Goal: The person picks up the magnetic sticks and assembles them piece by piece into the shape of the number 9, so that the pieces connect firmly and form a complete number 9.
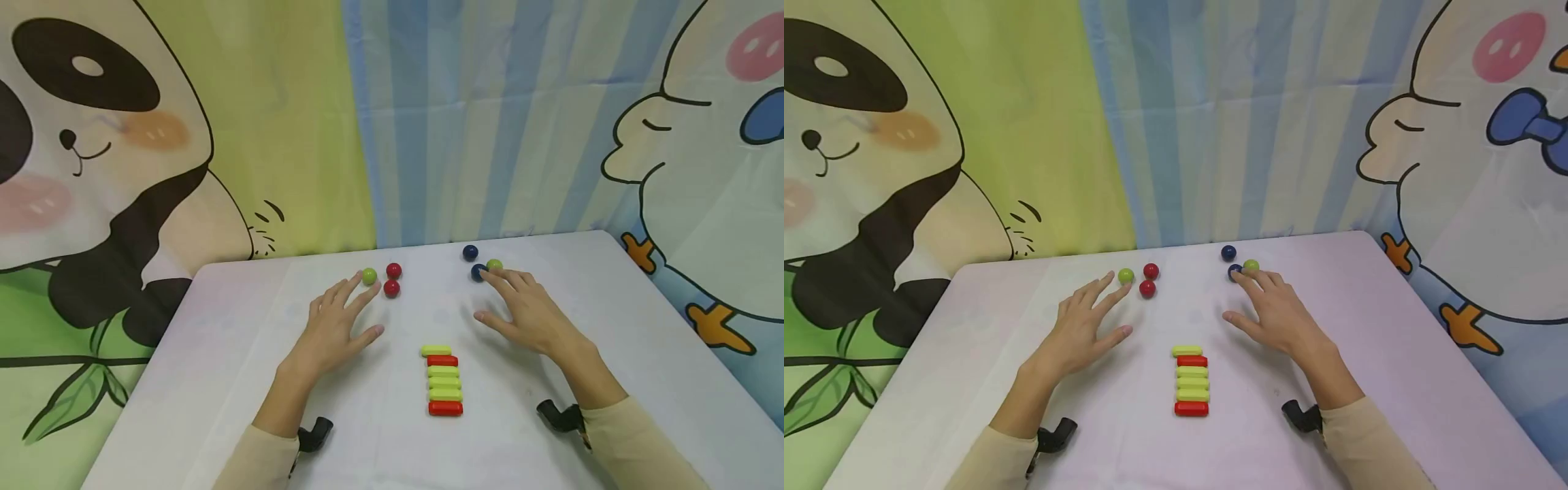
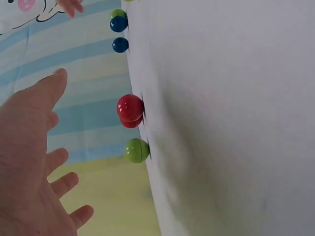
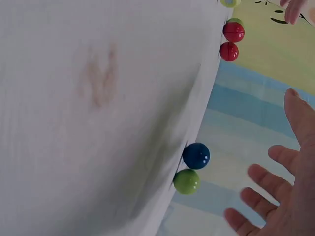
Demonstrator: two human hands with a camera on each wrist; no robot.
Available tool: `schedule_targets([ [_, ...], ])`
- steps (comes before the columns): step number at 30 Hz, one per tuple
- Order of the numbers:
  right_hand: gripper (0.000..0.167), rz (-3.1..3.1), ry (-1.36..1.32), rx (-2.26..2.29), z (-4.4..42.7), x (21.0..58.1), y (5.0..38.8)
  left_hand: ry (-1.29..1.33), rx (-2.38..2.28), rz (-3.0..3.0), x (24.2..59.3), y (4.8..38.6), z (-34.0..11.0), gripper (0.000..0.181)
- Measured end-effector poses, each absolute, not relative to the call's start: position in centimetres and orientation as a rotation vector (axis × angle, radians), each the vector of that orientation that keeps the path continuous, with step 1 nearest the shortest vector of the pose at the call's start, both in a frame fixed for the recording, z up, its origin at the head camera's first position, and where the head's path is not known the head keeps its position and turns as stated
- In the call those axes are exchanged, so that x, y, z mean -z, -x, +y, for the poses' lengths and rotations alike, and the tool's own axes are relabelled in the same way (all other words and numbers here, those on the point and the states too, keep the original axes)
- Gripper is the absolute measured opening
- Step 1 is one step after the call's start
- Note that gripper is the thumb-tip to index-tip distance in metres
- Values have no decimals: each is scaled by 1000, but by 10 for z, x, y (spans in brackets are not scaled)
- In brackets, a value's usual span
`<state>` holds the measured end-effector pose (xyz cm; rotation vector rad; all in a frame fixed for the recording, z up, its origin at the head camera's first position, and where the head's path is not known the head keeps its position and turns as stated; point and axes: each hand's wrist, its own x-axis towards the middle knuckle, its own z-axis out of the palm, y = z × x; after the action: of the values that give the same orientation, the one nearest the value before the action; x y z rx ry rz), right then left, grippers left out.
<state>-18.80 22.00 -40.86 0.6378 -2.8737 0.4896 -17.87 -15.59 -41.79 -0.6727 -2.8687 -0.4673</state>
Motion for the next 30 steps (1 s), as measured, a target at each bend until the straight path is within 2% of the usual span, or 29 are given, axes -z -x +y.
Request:
schedule_targets([
  [8, 78, -2954, -669, -785, 212, 421, 183, 752, 707, -2907, 427, 172, -144, 71],
  [17, 66, -2924, -793, -1163, 194, 427, 182, 849, 887, -3011, 430, 173, -134, 70],
  [23, 64, -2956, -795, -1198, 190, 431, 181, 884, 928, -3063, 431, 172, -125, 64],
  [30, 61, -2958, -947, -1282, 190, 435, 184, 894, 898, -3110, 430, 172, -112, 56],
])
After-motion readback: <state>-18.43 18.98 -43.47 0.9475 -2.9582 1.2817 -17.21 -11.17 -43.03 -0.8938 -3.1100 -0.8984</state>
